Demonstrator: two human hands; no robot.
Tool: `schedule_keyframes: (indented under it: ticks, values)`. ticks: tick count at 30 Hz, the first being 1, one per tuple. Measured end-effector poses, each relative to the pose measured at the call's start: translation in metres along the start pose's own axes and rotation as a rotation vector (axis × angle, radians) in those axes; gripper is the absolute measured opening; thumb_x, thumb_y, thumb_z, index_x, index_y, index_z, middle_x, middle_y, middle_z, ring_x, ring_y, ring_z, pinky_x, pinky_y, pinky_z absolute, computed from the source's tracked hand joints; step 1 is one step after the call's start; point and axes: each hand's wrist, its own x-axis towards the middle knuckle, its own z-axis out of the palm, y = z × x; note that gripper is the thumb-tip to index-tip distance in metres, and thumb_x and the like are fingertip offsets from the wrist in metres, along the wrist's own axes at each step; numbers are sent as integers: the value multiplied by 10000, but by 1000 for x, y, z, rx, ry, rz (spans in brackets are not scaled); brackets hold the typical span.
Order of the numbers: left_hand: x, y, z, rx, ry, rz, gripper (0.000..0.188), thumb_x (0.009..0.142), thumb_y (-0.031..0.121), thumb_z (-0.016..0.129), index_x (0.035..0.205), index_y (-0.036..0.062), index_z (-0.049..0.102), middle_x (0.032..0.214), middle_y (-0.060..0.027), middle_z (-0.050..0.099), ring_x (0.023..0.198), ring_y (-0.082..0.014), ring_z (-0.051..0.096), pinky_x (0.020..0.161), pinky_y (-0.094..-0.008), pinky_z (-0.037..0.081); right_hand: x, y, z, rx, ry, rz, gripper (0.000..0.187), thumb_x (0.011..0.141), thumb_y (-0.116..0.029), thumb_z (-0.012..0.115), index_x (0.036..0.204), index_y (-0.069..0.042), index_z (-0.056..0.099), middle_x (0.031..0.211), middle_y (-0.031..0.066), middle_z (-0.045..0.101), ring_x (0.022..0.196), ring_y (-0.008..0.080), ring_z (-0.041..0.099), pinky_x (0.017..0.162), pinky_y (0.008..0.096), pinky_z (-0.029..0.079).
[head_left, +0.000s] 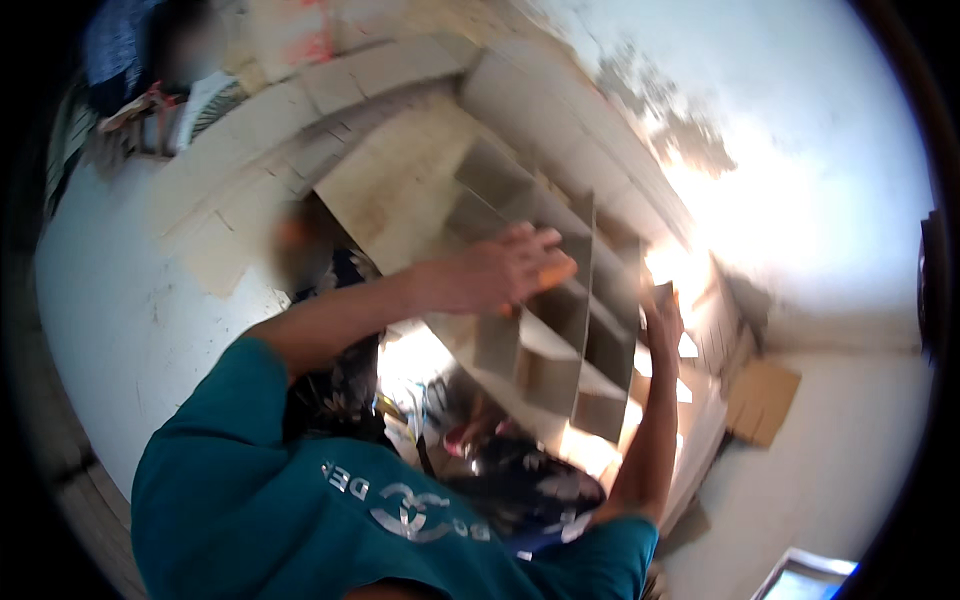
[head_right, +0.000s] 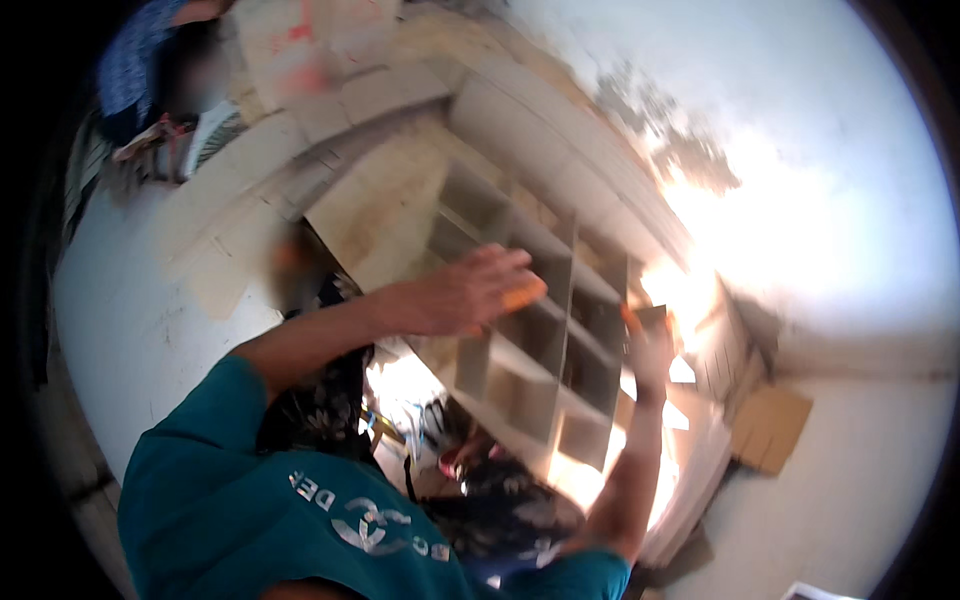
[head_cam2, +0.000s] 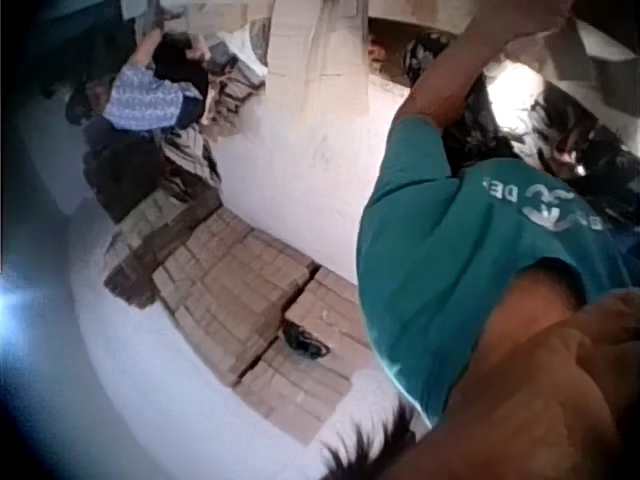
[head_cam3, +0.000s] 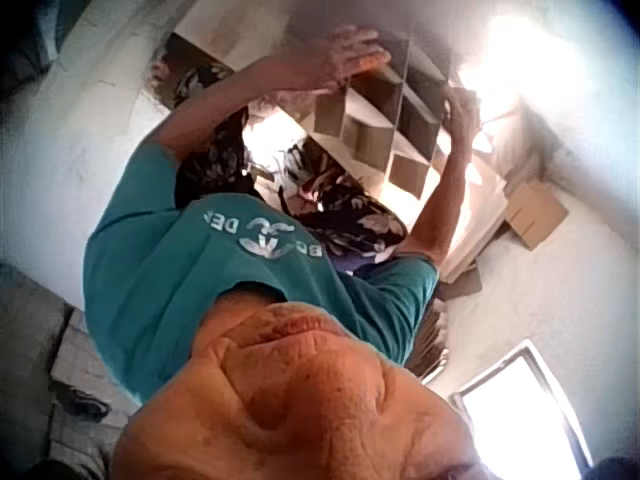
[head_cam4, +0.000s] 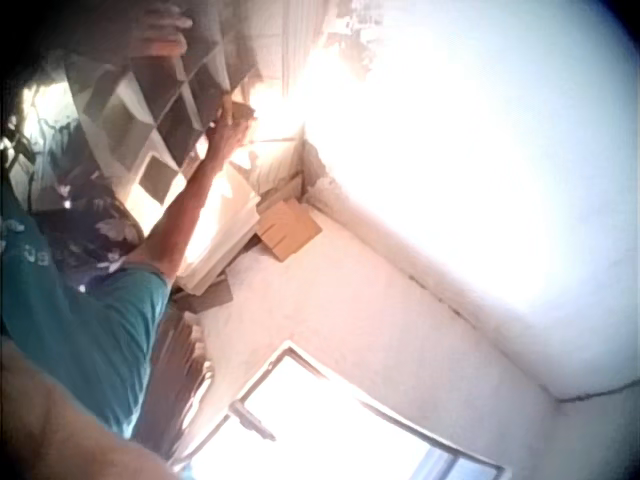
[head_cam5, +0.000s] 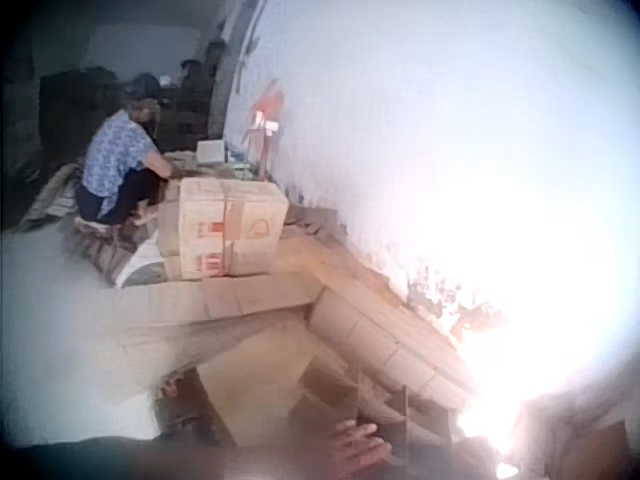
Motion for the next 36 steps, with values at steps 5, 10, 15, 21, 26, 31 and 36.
schedule_keyframes:
  ticks: [5,10,15,21,26,31,36]
  values:
    - [29,-50,36,82,46,58,811,692,272,746,1374,63,362,1253,-76,508,1234,-290,395,1042,-453,293,-20,-77,-7,409,-304,200,827,783,-488,695,1372,1,383,784,77,657,698,101,562,691,281,481]
    - [41,-64,49,23,-351,78,502,781,299,644,1216,85,514,1073,-38,591,1069,-207,506,914,-408,378,-35,-116,10,7,-287,160,519,698,-300,755,1121,-70,561,696,157,648,701,361,641,649,450,479]
    - [26,-50,31,62,-282,55,188,762,209,591,899,81,589,830,-32,594,816,-189,588,732,-358,444,-20,-115,-11,32,-330,12,305,741,-208,720,975,-53,599,679,187,625,697,356,631,610,454,468]
    - [-51,-20,-98,437,313,-120,236,649,92,600,876,30,584,873,-76,591,835,-244,599,696,-347,489,-70,-143,-80,-242,426,-208,584,836,-186,649,1329,15,410,1273,176,509,1190,351,462,993,466,375]
    - [-155,-84,-145,893,385,-408,404,670,93,602,1062,0,587,973,-123,617,822,-249,581,673,-370,469,-165,-36,-70,-692,323,381,574,897,-315,587,1375,-60,397,1356,151,459,1272,328,395,1037,461,337]
    - [-243,-131,-132,858,161,-858,515,706,178,687,1166,5,530,1163,-133,550,1058,-279,511,857,-427,401,-223,-13,-63,-665,407,574,449,874,-311,624,1196,-12,534,1160,127,574,1073,274,525,967,416,380]
    - [-215,-128,-79,565,225,-743,676,681,306,759,1237,38,483,1183,-111,551,1129,-289,496,929,-433,376,-253,15,-52,-492,325,754,388,864,-293,636,1111,-3,562,1059,106,586,985,242,530,903,390,399]
